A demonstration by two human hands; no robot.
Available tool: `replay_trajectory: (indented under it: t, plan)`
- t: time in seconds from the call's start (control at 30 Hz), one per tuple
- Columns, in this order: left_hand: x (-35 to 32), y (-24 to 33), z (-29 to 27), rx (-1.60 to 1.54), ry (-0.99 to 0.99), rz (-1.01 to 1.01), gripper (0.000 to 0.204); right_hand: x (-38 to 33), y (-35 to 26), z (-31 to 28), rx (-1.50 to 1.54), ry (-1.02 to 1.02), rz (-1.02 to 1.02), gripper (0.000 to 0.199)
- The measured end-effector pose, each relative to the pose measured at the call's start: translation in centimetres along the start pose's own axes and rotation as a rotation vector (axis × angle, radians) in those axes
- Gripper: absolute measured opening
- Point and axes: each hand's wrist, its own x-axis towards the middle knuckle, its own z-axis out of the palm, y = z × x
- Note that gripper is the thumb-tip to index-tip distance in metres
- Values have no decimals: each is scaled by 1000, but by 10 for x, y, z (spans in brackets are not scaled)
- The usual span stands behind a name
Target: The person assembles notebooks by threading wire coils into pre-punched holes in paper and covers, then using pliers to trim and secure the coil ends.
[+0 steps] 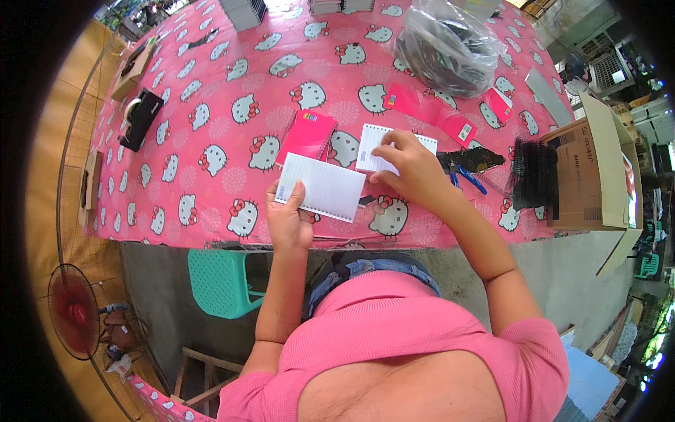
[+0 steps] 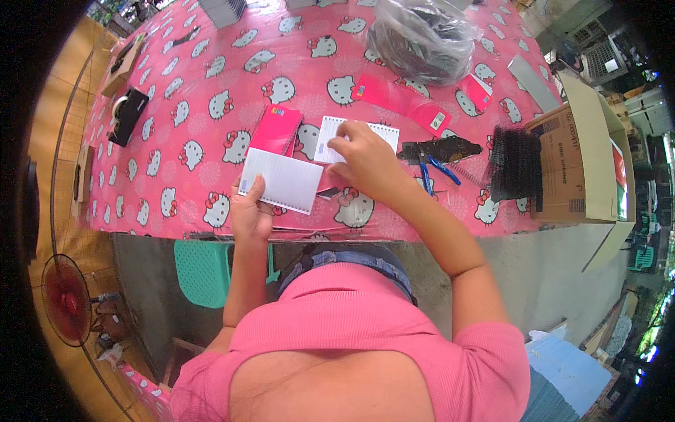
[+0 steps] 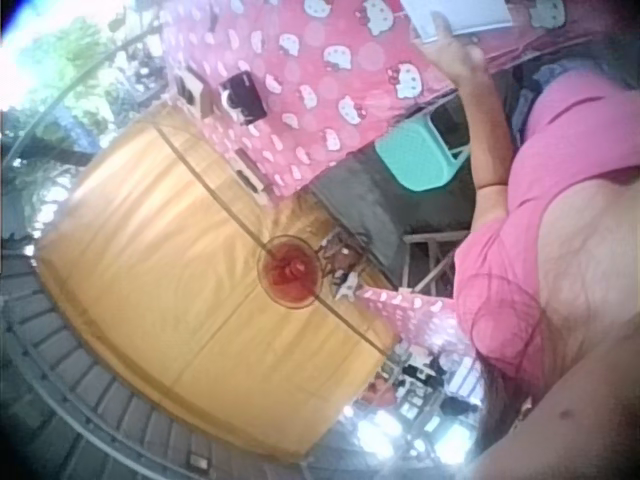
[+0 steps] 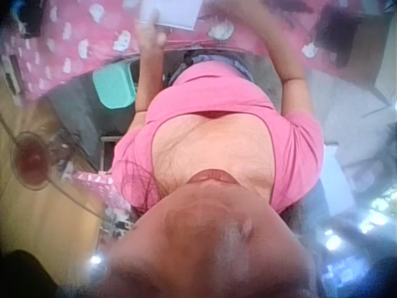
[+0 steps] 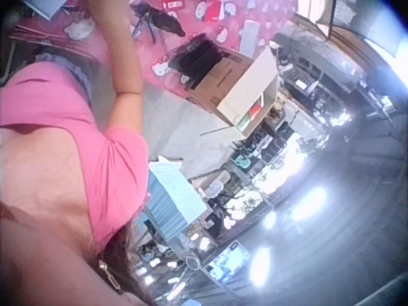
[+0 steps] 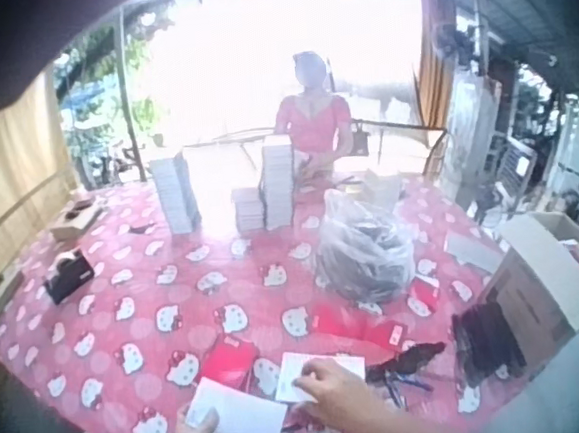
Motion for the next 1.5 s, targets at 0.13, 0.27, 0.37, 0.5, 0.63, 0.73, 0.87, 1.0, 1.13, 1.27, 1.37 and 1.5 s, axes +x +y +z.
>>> replay_trajectory:
  t: [0.13, 0.27, 0.37, 0.5, 0.63, 0.73, 0.87, 1.0, 1.13, 1.27, 1.37, 1.5]
  plan:
    - [-5, 4, -16, -55, 89, 53, 33, 12, -8, 8, -109, -167, 48, 34]
    - [-13, 2, -28, -96, 138, 51, 35, 17, -8, 3, -76, -169, 20, 21]
    - [-19, 0, -26, -129, 157, 44, 35, 16, -1, 3, -37, -119, -3, 15]
    - [-21, 0, -28, -148, 144, 41, 36, 18, -6, 4, -95, -119, 91, 10]
    - [-22, 1, -26, -147, 138, 48, 36, 20, -14, 1, 4, -1, 74, 11]
    - [-22, 2, -23, -150, 165, 48, 36, 12, -6, 3, -199, -117, -138, 15]
    - [-22, 0, -19, -143, 114, 32, 37, 12, -14, 0, -184, -182, -54, 19]
    - [-24, 2, -13, -110, 66, 34, 38, 16, -8, -1, -148, -226, -20, 20]
    - [-25, 8, -8, -113, 24, 33, 38, 19, 1, -2, 15, -211, -11, 18]
    - [-23, 12, 1, -67, 2, 34, 40, 19, 2, -1, -5, -182, -23, 16]
    - [-19, 10, 25, -51, -132, 51, 41, 19, -1, 0, -4, -80, 101, 14]
    - [-4, -8, 76, -4, -318, 88, 41, 21, 37, 4, 451, -17, 429, 13]
